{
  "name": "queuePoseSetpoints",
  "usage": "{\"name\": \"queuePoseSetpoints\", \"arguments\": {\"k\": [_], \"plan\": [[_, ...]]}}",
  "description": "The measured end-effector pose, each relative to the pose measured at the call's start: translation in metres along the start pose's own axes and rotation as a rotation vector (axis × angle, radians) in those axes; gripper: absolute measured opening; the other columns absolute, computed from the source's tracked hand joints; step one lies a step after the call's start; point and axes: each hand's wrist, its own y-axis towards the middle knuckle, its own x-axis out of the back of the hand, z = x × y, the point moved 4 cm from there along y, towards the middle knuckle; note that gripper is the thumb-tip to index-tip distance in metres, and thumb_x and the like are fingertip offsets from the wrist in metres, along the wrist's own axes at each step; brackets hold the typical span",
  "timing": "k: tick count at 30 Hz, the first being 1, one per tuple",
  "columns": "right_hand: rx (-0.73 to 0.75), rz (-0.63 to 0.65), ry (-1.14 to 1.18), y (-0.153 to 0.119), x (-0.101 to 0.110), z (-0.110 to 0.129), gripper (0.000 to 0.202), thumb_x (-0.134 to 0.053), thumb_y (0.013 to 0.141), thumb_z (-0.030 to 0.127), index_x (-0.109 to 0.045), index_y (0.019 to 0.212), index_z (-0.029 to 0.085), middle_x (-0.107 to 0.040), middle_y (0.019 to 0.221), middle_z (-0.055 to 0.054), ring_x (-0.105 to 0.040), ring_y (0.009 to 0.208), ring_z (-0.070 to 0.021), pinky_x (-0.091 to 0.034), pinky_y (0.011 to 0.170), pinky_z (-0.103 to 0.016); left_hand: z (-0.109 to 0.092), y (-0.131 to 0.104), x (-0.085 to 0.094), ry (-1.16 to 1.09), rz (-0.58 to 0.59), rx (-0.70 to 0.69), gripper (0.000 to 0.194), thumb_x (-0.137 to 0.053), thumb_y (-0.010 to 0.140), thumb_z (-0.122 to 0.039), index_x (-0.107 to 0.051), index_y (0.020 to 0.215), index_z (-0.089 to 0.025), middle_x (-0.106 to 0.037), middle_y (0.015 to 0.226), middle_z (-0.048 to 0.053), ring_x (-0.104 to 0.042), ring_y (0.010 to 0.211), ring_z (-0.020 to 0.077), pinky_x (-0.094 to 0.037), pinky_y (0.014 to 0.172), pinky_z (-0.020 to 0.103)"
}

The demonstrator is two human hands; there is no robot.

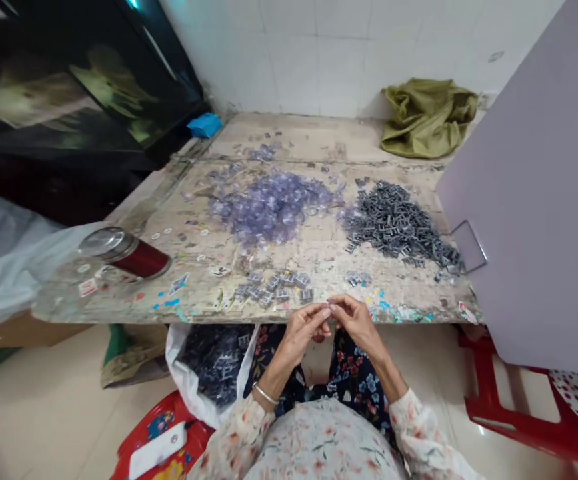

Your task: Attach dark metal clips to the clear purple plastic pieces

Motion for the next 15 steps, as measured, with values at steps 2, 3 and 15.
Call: {"name": "queuePoseSetpoints", "arguments": {"k": [2,3,15], "plan": [[0.08,-0.094,-0.145,-0.012,0.006,-0.001,0.035,-0.06,0.087,0.05,-0.068,0.1,0.018,-0.065,0.091,-0.006,-0.06,0.071,-0.0146,-0.05,0.058,-0.026,0.01,-0.003,-0.002,-0.02,-0.028,0.04,0.045,-0.081,0.063,-0.05,-0.072,0.085,-0.011,-0.061,0.055,-0.001,-0.057,0.049,0.01,-0.048,0.053,0.021],[0.131,-0.119,-0.235,-0.014,0.011,0.0,0.032,-0.059,0.088,0.047,-0.068,0.1,0.019,-0.066,0.094,-0.007,-0.061,0.075,-0.0159,-0.052,0.061,-0.028,0.015,-0.005,-0.003,-0.041,-0.042,0.058,0.044,-0.082,0.062,-0.049,-0.072,0.082,-0.011,-0.062,0.055,-0.001,-0.057,0.049,0.0095,-0.048,0.053,0.021],[0.213,-0.457,-0.966,0.028,0.077,-0.003,0.024,-0.047,0.092,0.026,-0.065,0.104,0.017,-0.062,0.099,-0.01,-0.056,0.092,-0.0224,-0.044,0.079,-0.032,0.024,-0.01,0.0,-0.226,-0.133,0.159,0.038,-0.089,0.053,-0.04,-0.073,0.07,-0.01,-0.07,0.067,0.005,-0.052,0.049,0.0059,-0.047,0.051,0.019]]}}
